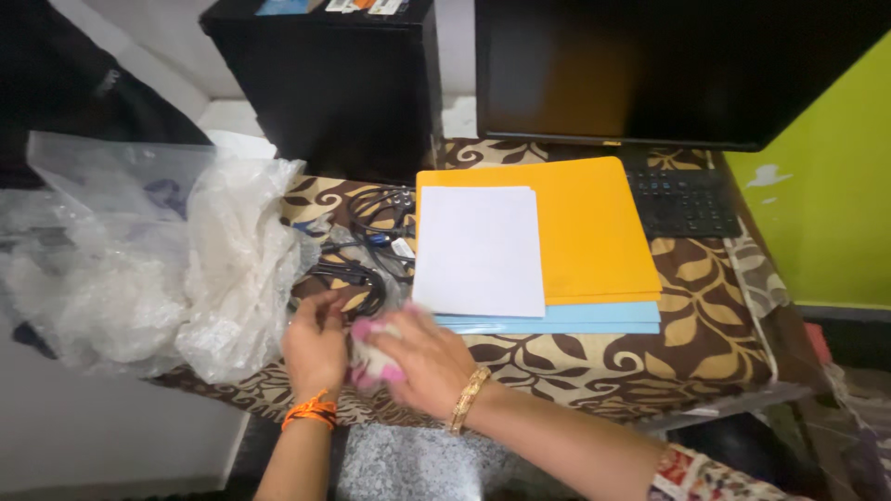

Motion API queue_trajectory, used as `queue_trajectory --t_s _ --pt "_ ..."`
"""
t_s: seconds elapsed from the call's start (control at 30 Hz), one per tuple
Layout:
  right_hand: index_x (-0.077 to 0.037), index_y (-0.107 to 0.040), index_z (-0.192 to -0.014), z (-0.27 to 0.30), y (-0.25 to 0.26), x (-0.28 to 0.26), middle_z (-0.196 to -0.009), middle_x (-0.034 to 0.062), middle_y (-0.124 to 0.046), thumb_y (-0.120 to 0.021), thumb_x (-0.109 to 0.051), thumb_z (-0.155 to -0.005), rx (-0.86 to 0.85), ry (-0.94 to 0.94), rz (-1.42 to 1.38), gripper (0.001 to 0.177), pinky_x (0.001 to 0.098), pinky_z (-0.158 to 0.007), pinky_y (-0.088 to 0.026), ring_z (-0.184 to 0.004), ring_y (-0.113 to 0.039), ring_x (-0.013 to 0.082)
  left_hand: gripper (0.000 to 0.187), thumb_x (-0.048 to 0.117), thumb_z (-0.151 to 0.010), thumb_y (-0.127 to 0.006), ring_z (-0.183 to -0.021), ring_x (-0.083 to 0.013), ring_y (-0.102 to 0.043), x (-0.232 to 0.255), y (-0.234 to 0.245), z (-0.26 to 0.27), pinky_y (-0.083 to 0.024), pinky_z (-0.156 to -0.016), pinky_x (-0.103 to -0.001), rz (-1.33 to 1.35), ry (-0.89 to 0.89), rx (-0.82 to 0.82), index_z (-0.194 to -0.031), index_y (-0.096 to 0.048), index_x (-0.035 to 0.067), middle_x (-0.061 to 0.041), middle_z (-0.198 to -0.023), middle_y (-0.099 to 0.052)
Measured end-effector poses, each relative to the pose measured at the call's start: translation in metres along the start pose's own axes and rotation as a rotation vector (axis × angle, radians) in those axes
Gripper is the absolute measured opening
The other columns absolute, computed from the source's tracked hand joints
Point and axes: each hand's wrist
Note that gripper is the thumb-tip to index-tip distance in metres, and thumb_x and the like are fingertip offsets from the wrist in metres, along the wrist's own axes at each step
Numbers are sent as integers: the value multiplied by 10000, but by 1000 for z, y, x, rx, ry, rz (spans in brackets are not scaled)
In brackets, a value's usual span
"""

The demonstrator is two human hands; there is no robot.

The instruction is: The person wipes the surfaces of yellow and blue folders with a pink cloth. They also briefly handle a small bottle and eyeglasses on a shelf before returning to wipe the folders and placing them on the shelf.

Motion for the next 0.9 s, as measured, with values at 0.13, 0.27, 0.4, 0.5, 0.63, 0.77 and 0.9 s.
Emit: queue_trajectory --t_s 0.13,0.27,0.4,0.5,0.63,0.77,0.9 --pt "-195 -664 -1280 20 7 9 -1409 117 -584 -770 -98 -627 -339 88 20 669 419 -973 -530 -1281 -550 339 200 142 -963 -650 -856 -218 -775 19 -20 7 -563 -767 -347 52 23 -67 -1132 -729 70 -111 -974 -791" --pt "-229 -665 -1343 49 38 22 -1265 93 -646 -790 -165 -741 -459 180 -146 618 458 -1085 -443 -1254 -577 305 203 114 -941 -662 -910 -280 -757 47 -34 12 -565 -802 -380 -46 -86 -117 -1121 -750 88 -142 -999 -772" --pt "-239 -658 -1339 61 77 59 -1337 54 -586 -789 -144 -679 -223 199 22 680 411 -967 -526 -1206 -576 298 292 -13 -858 -623 -1085 -357 -675 68 -59 32 -528 -901 -443 -187 -464 -125 -1102 -754 81 -145 -1175 -736" --pt "-244 -659 -1313 74 99 82 -1401 49 -544 -796 -154 -710 -253 144 161 624 409 -934 -540 -1155 -578 298 532 -38 -667 -607 -1176 -342 -627 78 -90 51 -511 -982 -437 -264 -728 -197 -1169 -737 81 -129 -1294 -688" --pt "-216 -662 -1259 106 136 114 -1467 69 -490 -812 -162 -682 -272 80 220 599 424 -871 -549 -1195 -545 338 448 11 -688 -643 -1193 -308 -618 82 -120 65 -504 -966 -435 -556 -677 -387 -1106 -751 129 -73 -1303 -677" --pt "-311 -635 -1364 143 205 148 -1463 -8 -507 -756 -139 -720 -528 -154 228 678 397 -938 -524 -1269 -527 234 339 22 -791 -608 -1183 -289 -617 91 -130 68 -504 -976 -434 -676 -583 -399 -1061 -757 162 -39 -1317 -675" --pt "-350 -620 -1406 144 267 173 -1300 13 -661 -663 -215 -855 -941 -578 355 569 349 -884 -600 -1079 -736 193 242 66 -784 -649 -1227 -294 -589 116 -142 82 -495 -981 -442 -828 -618 -304 -976 -749 174 -43 -1262 -684"
Point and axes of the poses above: each hand's wrist, its own z-axis away from the middle knuckle, its own y-axis out of the back of the hand, x = y × z
